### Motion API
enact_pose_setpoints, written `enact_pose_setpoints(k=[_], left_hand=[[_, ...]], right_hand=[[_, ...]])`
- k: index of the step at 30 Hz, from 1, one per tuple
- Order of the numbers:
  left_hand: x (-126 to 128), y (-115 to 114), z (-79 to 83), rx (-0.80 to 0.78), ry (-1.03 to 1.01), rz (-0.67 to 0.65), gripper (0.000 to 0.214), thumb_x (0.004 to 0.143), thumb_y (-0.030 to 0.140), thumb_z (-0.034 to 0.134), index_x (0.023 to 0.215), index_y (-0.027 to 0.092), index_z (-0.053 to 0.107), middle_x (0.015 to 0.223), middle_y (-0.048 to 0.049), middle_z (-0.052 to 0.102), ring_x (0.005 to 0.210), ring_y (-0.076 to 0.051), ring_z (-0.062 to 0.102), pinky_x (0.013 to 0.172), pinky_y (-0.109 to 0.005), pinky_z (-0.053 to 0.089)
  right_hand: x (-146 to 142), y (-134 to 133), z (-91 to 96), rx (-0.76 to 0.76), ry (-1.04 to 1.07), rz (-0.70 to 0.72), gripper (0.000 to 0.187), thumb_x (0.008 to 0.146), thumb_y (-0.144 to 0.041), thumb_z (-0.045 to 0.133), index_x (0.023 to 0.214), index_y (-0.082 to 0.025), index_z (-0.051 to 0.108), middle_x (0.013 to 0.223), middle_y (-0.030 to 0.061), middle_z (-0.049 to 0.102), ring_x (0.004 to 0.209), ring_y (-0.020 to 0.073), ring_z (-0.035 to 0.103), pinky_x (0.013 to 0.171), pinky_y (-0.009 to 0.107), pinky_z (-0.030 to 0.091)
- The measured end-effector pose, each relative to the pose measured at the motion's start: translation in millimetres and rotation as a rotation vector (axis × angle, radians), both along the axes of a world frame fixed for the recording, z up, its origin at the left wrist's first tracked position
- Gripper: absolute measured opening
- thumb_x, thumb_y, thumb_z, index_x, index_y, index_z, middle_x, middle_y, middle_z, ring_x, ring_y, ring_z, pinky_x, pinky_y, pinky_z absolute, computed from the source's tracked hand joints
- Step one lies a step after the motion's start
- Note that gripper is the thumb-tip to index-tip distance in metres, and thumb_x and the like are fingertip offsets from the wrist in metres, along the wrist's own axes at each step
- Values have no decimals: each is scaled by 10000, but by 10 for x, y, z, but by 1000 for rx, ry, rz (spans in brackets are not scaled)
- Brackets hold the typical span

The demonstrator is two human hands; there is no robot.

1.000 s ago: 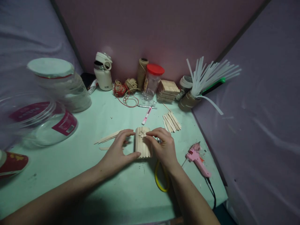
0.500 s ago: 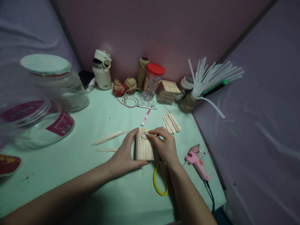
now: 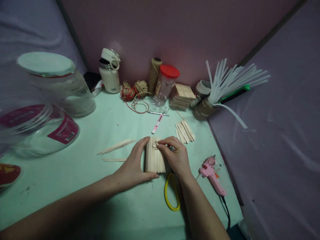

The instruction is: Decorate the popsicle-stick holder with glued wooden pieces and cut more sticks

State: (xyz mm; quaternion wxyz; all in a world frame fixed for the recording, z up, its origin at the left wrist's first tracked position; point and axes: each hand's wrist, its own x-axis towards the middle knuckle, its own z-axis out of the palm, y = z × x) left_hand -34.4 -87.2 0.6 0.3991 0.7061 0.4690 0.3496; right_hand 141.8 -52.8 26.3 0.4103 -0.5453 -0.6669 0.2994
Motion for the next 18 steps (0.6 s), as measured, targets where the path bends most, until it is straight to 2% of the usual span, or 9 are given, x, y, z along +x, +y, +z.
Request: enact_pose_setpoints(k=[18], left_hand=[[-3,-5,39,-48,20,5,1083,575,345,807,1453,235,184,1535,-149,236,1434,-344,195,1166,-557,221]], right_hand=[[1,-21,23,-4,-30,-20,58,774,-250,703,822,-240,735,831,21,665,765,173,587,746,332,463]])
